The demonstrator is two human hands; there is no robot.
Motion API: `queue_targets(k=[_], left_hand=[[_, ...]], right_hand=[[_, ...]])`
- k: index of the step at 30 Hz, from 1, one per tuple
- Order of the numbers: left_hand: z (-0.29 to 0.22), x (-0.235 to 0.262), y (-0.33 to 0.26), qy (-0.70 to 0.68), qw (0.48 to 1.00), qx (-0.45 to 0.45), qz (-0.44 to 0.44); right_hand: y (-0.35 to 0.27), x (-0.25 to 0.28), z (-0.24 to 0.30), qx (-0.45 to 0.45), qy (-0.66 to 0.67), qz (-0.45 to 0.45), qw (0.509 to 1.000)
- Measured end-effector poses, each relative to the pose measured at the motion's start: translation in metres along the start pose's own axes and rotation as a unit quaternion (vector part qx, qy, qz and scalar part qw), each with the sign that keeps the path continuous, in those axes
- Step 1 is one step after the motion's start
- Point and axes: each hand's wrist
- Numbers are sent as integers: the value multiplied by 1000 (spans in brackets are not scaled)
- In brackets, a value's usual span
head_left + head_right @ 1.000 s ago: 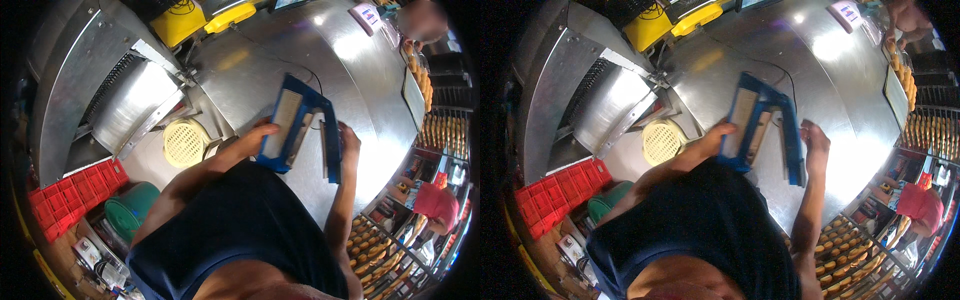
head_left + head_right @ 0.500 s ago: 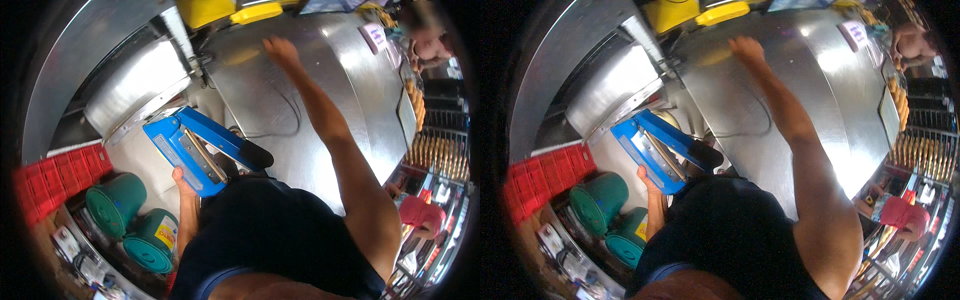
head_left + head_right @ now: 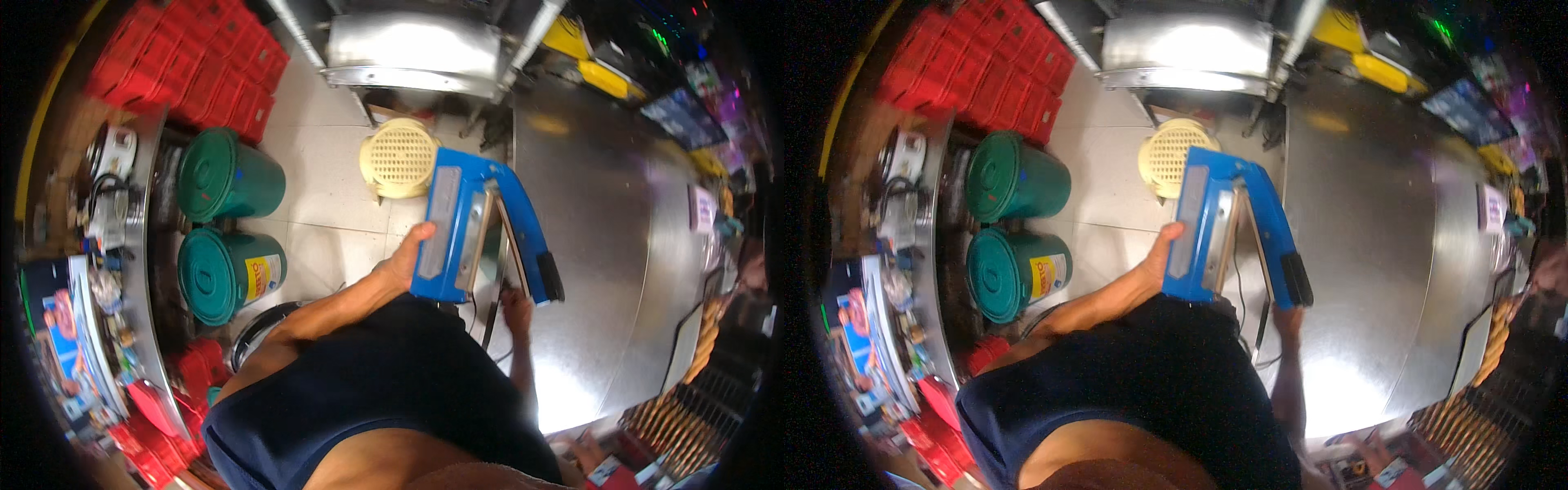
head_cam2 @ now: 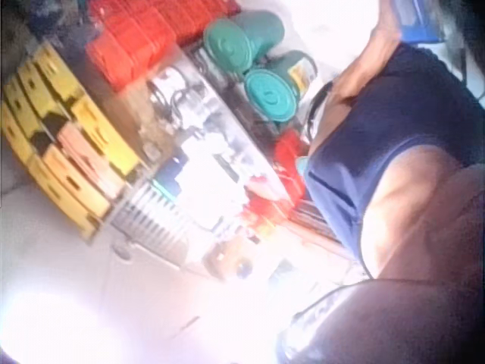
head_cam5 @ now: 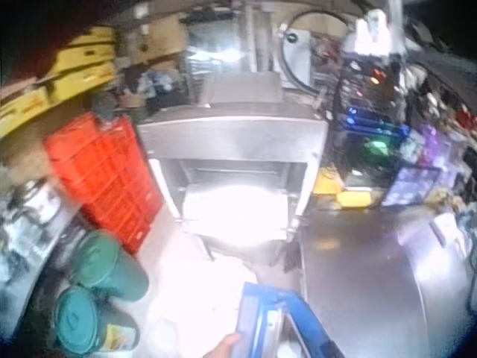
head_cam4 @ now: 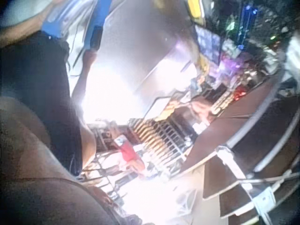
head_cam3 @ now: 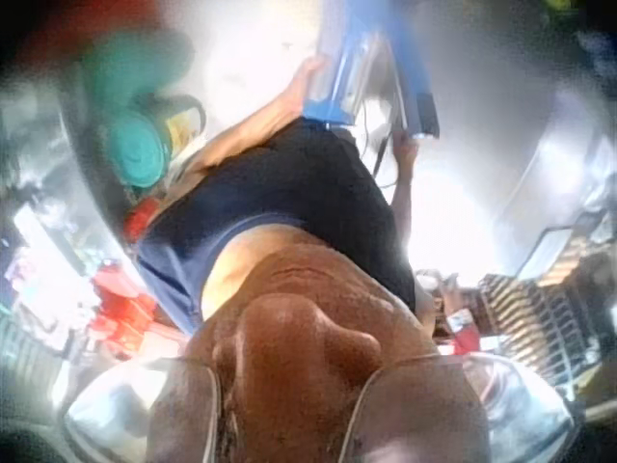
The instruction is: The person opens a blue handheld electronic device, removes and replaces a battery, and plugs the device into a wall outlet to test it. They then unplug it, close the casing, and place the device on a metal table.
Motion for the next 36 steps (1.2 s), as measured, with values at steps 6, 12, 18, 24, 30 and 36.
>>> queue_targets(k=[6, 12, 18, 24, 30, 36], left_hand=[[-40, 47, -48, -17, 999, -16, -40], [-151, 132, -126, -6, 983, -140, -116], [-289, 179, -184, 25, 950, -238, -200], [-401, 215, -135, 56, 902, -365, -222], [-529, 245, -69, 99, 879, -402, -238], [-630, 240, 5, 65, 883, -428, -184]], right_hand=[[-93, -73, 39, 13, -60, 70, 996], [-40, -148, 62, -26, -37, 180, 983], [6, -187, 301, 93, -65, 61, 992], [23, -265, 470, 103, 47, 146, 983], [56, -304, 680, 224, -29, 242, 944], [117, -327, 811, 354, -19, 265, 897]])
Point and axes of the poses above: each hand's wrist, its own y-axis towards the middle knuckle, its own x-axis out of the back of the hand, z = x × y, and after that the axes turned 13 degrees about -x, right-handed
